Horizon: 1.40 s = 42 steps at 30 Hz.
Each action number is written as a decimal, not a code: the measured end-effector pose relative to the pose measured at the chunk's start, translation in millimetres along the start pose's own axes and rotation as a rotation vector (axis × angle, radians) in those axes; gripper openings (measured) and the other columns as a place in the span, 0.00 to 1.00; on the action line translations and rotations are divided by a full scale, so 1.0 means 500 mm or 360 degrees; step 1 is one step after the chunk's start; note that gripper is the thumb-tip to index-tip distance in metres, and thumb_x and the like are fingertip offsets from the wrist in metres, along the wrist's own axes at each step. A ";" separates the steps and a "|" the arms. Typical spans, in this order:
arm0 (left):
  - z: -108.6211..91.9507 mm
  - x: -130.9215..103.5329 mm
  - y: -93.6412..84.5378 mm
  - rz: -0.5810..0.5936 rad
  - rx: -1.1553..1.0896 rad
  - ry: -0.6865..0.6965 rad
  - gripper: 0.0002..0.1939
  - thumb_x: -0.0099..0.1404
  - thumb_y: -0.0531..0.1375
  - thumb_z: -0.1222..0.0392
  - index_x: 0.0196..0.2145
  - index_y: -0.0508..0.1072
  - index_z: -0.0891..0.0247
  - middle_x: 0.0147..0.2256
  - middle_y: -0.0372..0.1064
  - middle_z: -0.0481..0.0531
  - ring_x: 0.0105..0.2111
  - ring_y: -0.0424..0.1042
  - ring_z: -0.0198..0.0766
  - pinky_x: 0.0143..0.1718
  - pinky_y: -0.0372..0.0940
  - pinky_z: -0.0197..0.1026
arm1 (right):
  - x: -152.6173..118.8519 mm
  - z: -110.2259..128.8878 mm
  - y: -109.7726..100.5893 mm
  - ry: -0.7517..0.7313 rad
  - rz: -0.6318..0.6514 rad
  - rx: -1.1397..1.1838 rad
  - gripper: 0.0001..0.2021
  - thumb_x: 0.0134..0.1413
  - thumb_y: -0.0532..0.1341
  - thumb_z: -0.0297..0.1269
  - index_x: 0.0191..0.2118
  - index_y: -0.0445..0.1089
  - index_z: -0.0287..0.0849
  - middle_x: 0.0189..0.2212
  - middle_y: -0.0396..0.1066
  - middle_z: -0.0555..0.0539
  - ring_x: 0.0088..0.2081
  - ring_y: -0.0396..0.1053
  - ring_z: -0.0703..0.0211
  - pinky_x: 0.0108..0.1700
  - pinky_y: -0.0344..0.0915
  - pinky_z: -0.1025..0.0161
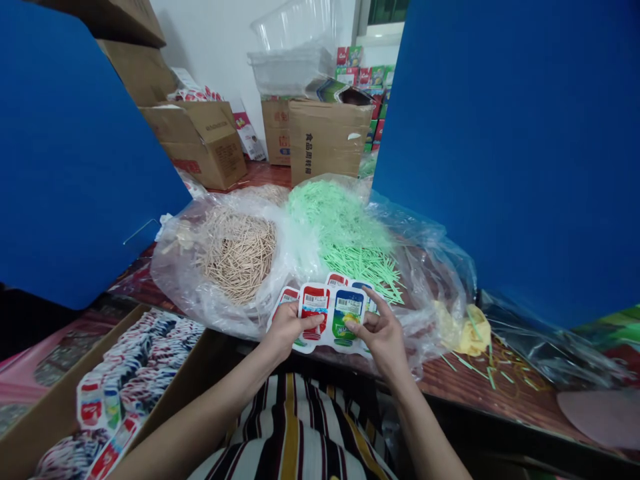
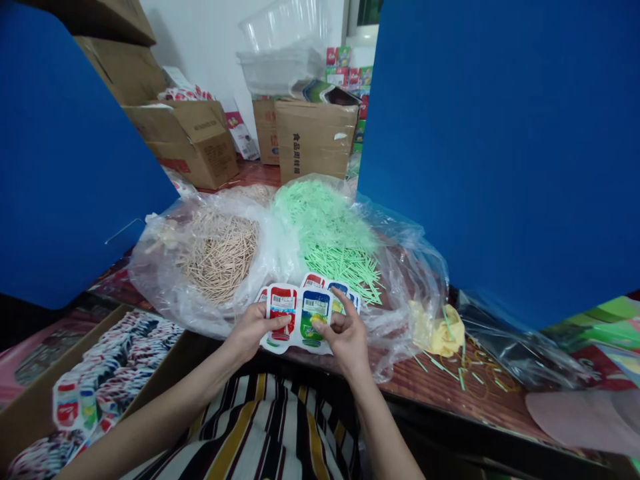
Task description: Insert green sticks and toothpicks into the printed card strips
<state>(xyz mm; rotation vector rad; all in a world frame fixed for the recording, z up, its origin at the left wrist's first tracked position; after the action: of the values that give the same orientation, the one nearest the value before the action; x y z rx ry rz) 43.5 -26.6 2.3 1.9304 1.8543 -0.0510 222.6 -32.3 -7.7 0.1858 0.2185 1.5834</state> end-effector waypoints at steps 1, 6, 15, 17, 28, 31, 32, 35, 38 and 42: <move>0.002 0.007 0.001 0.0001 -0.0017 0.0001 0.20 0.38 0.73 0.57 0.30 0.77 0.70 0.24 0.76 0.53 0.25 0.74 0.40 0.31 0.69 0.41 | 0.001 0.001 -0.004 -0.0006 -0.0016 -0.0017 0.43 0.40 0.71 0.39 0.62 0.51 0.44 0.18 0.66 0.57 0.23 0.67 0.61 0.28 0.68 0.63; 0.008 0.044 0.008 0.0038 0.0022 0.0007 0.20 0.38 0.73 0.54 0.28 0.77 0.69 0.23 0.75 0.53 0.23 0.73 0.40 0.28 0.68 0.41 | 0.008 0.010 -0.007 -0.0107 -0.0105 -0.0151 0.40 0.48 0.66 0.41 0.64 0.48 0.43 0.17 0.58 0.60 0.19 0.58 0.67 0.23 0.59 0.68; -0.004 0.126 0.030 -0.0100 0.1308 0.0297 0.23 0.49 0.65 0.41 0.28 0.72 0.66 0.22 0.71 0.51 0.24 0.71 0.41 0.26 0.60 0.38 | 0.055 0.006 -0.056 -0.0348 -0.0410 -0.1450 0.26 0.54 0.57 0.45 0.58 0.61 0.42 0.17 0.55 0.58 0.19 0.55 0.65 0.25 0.54 0.66; -0.002 0.131 0.023 -0.0262 0.1822 0.0382 0.24 0.53 0.62 0.38 0.31 0.70 0.65 0.23 0.70 0.52 0.27 0.72 0.44 0.26 0.59 0.39 | 0.064 -0.006 -0.068 -0.0277 -0.0381 -0.1670 0.26 0.54 0.56 0.48 0.57 0.62 0.41 0.17 0.58 0.56 0.19 0.58 0.63 0.26 0.55 0.65; 0.012 0.115 0.038 -0.0277 0.2007 0.0514 0.22 0.61 0.53 0.39 0.39 0.65 0.61 0.26 0.70 0.50 0.30 0.72 0.45 0.29 0.57 0.39 | 0.059 -0.029 -0.099 -0.0274 -0.0468 -0.1635 0.31 0.53 0.57 0.54 0.56 0.62 0.36 0.25 0.64 0.50 0.24 0.62 0.60 0.28 0.60 0.63; 0.007 0.104 0.022 -0.0381 0.1829 0.0615 0.18 0.64 0.52 0.43 0.40 0.66 0.61 0.24 0.68 0.48 0.28 0.70 0.41 0.30 0.58 0.38 | 0.056 -0.025 -0.106 -0.0348 -0.0509 -0.1531 0.30 0.52 0.59 0.53 0.55 0.63 0.36 0.26 0.65 0.49 0.23 0.61 0.62 0.26 0.60 0.64; -0.001 0.101 0.007 -0.0436 0.1776 0.0664 0.16 0.65 0.52 0.45 0.39 0.67 0.61 0.24 0.68 0.47 0.27 0.70 0.40 0.30 0.58 0.38 | 0.055 -0.021 -0.107 -0.0397 -0.0526 -0.1493 0.29 0.52 0.59 0.52 0.55 0.64 0.36 0.27 0.66 0.48 0.23 0.60 0.62 0.25 0.60 0.64; -0.044 0.088 -0.067 -0.0671 0.1675 0.0846 0.10 0.65 0.53 0.53 0.35 0.69 0.61 0.28 0.69 0.49 0.29 0.68 0.37 0.33 0.59 0.37 | 0.052 -0.005 -0.106 -0.0591 -0.0579 -0.1394 0.26 0.52 0.60 0.50 0.51 0.68 0.36 0.29 0.68 0.46 0.23 0.61 0.62 0.27 0.61 0.64; -0.089 0.060 -0.166 -0.0952 0.1647 0.0907 0.07 0.64 0.53 0.61 0.32 0.70 0.62 0.31 0.70 0.51 0.31 0.67 0.37 0.36 0.59 0.37 | 0.049 0.014 -0.089 -0.0724 -0.0570 -0.1374 0.19 0.53 0.61 0.46 0.45 0.72 0.36 0.31 0.70 0.45 0.26 0.65 0.61 0.32 0.63 0.62; -0.089 0.021 -0.244 -0.1007 0.1595 0.0700 0.08 0.64 0.54 0.60 0.32 0.71 0.62 0.28 0.70 0.50 0.28 0.67 0.37 0.34 0.60 0.37 | 0.034 0.043 -0.020 -0.0926 -0.0424 -0.1344 0.10 0.54 0.62 0.39 0.39 0.73 0.38 0.32 0.72 0.44 0.29 0.68 0.59 0.36 0.64 0.61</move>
<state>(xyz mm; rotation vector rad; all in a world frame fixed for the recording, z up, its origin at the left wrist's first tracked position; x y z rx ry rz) -84.6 -3.2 2.4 1.8597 3.0706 -0.9888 237.5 -14.7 10.3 -0.0510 -0.8374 1.1809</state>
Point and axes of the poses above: each hand's wrist, its own x-axis towards the middle knuckle, its own y-axis out of the palm, z = x × y, the point moved 3 cm from there along x, towards the middle knuckle
